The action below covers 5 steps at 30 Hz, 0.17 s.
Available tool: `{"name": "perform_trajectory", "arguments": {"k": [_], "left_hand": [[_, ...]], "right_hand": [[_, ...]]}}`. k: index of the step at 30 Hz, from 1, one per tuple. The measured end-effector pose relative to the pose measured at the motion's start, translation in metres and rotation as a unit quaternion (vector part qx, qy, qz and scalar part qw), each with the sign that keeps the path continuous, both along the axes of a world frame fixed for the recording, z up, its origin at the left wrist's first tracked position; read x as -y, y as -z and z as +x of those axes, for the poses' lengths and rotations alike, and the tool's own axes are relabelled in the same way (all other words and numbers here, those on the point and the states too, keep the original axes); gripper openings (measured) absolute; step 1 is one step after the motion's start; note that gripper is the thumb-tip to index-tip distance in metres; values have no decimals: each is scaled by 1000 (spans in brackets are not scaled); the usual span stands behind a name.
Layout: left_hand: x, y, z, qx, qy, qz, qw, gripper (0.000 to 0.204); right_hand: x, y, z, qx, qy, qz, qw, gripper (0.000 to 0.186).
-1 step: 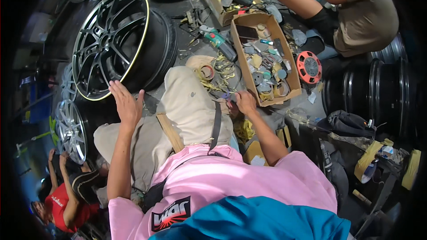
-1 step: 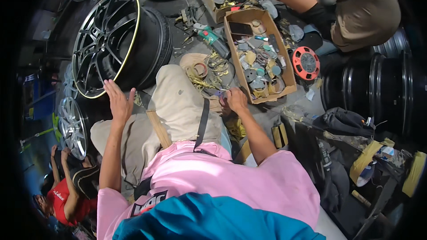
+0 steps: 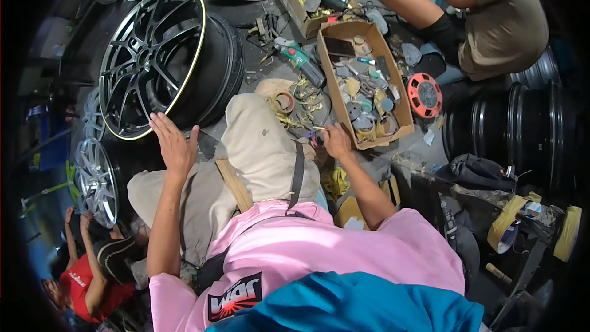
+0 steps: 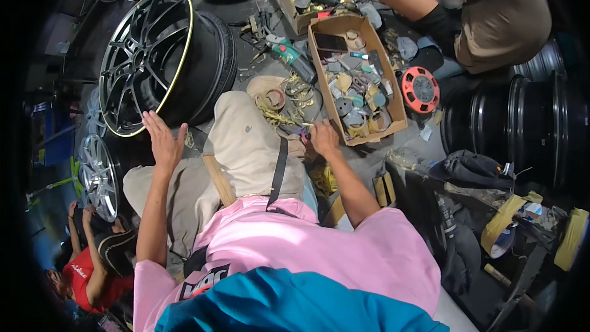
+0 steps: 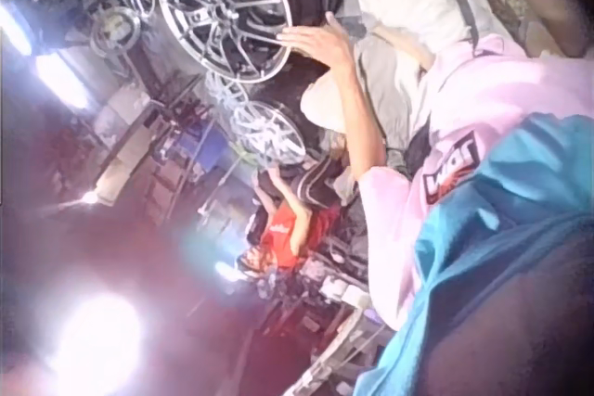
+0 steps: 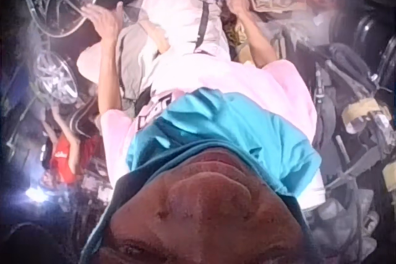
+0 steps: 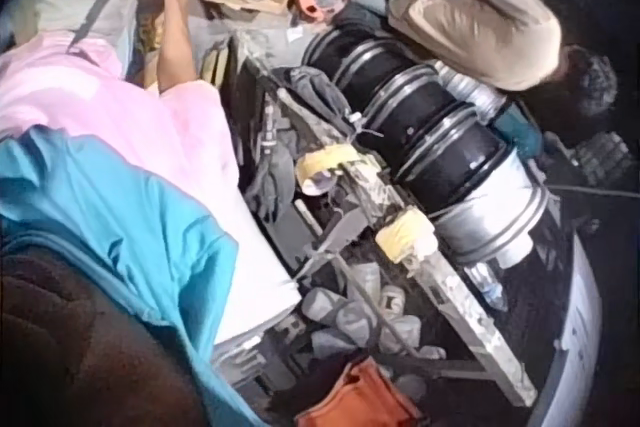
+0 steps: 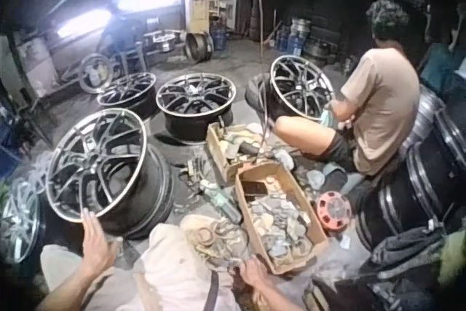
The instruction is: The person applies a yellow pinstripe tape to the outer edge of a dark car wheel rim by hand, carefully pressing the tape along the circumference and cutting it with scissors when the circle is complete.
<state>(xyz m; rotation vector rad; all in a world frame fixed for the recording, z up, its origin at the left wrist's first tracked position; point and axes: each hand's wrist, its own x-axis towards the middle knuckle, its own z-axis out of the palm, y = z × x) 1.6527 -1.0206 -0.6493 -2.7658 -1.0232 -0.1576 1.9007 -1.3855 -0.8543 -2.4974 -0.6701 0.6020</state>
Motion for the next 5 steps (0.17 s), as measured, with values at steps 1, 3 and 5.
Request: {"name": "perform_trajectory", "arguments": {"k": [1, 3, 5], "left_hand": [[2, 2, 3, 11, 1, -2, 1000, 102], [3, 3, 5, 1, -5, 0, 1000, 104], [4, 3, 11, -9, -26, -14, 1000, 106]], "right_hand": [[-2, -2, 2, 21, -12, -7, 1000, 32], [-10, -2, 4, 23, -27, -31, 999, 43], [-18, -1, 2, 36, -56, -28, 997, 54]]}}
